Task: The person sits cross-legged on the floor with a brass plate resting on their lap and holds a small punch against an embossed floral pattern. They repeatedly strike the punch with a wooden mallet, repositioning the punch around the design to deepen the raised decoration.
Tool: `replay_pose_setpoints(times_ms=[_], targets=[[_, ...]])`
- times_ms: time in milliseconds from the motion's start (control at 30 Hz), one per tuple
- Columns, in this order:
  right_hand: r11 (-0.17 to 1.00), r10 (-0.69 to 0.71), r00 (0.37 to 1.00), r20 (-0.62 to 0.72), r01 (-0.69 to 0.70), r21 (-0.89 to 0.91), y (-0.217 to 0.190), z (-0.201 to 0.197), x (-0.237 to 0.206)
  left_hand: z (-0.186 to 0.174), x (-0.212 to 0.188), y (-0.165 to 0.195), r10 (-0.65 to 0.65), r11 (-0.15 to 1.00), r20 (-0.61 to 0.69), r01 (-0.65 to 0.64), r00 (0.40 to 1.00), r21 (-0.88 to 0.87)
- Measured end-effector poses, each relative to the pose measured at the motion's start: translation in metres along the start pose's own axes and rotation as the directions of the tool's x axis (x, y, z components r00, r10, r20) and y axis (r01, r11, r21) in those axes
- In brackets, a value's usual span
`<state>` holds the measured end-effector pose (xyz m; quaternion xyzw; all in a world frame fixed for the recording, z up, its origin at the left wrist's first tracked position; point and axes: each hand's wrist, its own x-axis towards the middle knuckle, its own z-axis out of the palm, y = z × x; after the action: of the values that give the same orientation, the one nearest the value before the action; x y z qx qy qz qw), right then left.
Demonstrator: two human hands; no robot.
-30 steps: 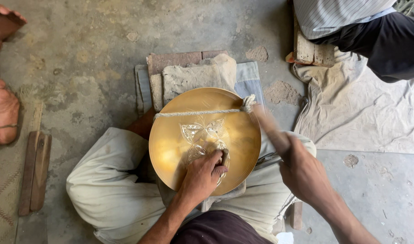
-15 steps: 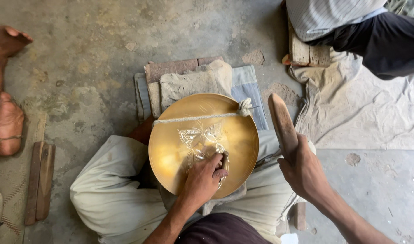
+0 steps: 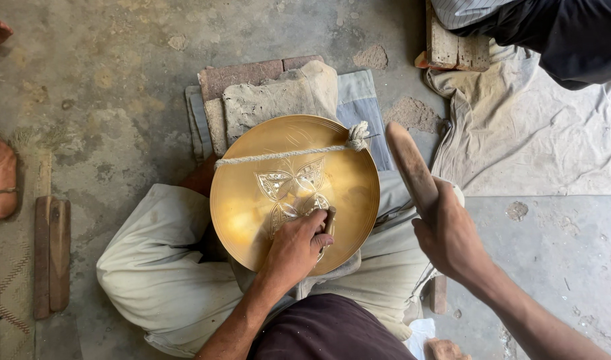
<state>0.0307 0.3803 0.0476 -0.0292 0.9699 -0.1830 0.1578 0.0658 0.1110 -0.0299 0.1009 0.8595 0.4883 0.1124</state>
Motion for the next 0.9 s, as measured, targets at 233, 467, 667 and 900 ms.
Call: replay_pose_setpoints(times_ms=[233,467,667,900], targets=[[0.996,0.088,0.992,-0.091,-0.088,0.002,0.004,0.001,0.001,0.001,-0.003,-0.003,0.064,0.998,-0.03,-0.065,0.997,-0.017],[0.864,-0.327,0.944,-0.041,0.281,-0.418,0.008,0.007,0.004,0.002,-0.003,-0.006,0.05,0.998,-0.038,-0.051,0.998,-0.046],[0.981,0.161,0.983,0.084,-0.168,0.094,0.004,0.008,-0.001,0.003,-0.001,-0.008,-0.002,0.999,-0.02,0.001,1.0,-0.04],[0.982,0.156,0.986,0.052,-0.15,-0.111,-0.006,0.003,0.0,0.001,-0.001,-0.004,0.001,0.998,-0.008,-0.001,1.0,-0.063]])
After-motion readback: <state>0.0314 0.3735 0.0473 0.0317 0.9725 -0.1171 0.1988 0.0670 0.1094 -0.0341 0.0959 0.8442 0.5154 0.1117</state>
